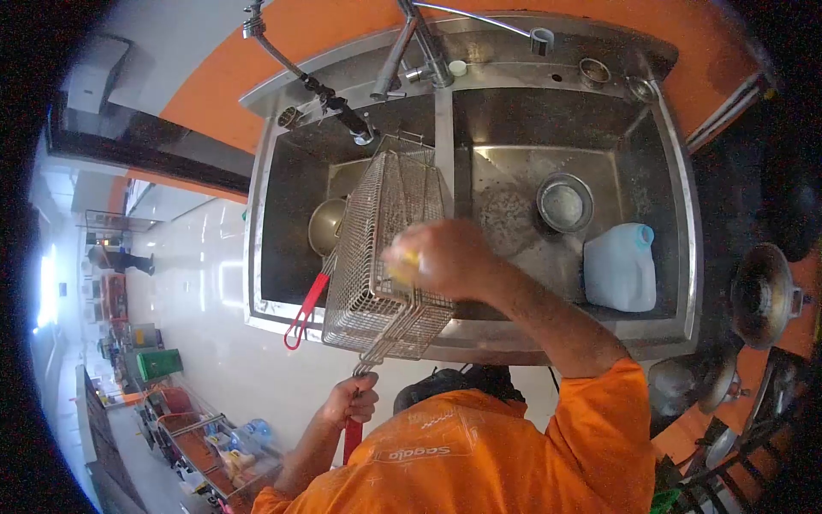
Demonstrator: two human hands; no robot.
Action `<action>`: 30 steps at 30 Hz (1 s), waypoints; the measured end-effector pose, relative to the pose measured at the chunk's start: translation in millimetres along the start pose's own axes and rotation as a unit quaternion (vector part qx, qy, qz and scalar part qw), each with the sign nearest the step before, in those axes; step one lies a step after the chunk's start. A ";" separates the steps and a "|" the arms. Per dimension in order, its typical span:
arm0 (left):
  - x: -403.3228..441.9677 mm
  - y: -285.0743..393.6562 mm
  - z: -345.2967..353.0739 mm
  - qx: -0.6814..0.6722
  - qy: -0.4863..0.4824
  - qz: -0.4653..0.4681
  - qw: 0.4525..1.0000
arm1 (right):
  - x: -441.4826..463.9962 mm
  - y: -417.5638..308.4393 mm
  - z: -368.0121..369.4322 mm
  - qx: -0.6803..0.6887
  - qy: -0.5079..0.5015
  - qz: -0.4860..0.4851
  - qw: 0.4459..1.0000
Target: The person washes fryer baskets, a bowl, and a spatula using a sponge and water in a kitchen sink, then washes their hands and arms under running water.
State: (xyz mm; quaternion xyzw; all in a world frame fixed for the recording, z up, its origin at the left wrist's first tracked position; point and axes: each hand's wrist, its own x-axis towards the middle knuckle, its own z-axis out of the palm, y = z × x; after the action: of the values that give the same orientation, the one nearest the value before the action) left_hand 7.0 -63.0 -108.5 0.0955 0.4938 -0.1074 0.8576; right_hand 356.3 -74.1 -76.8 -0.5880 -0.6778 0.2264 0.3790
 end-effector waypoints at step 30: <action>-13.1 -11.5 45.7 -0.140 -0.377 -0.082 0.912 | -0.3 -22.9 -4.7 0.098 0.443 -0.036 0.891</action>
State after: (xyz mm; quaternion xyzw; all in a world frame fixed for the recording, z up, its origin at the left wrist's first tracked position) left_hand 35.2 -85.2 -75.2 -0.1138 0.1500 -0.1357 0.9727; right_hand 345.6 -79.7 -56.8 -0.5625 -0.4346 -0.0059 0.7033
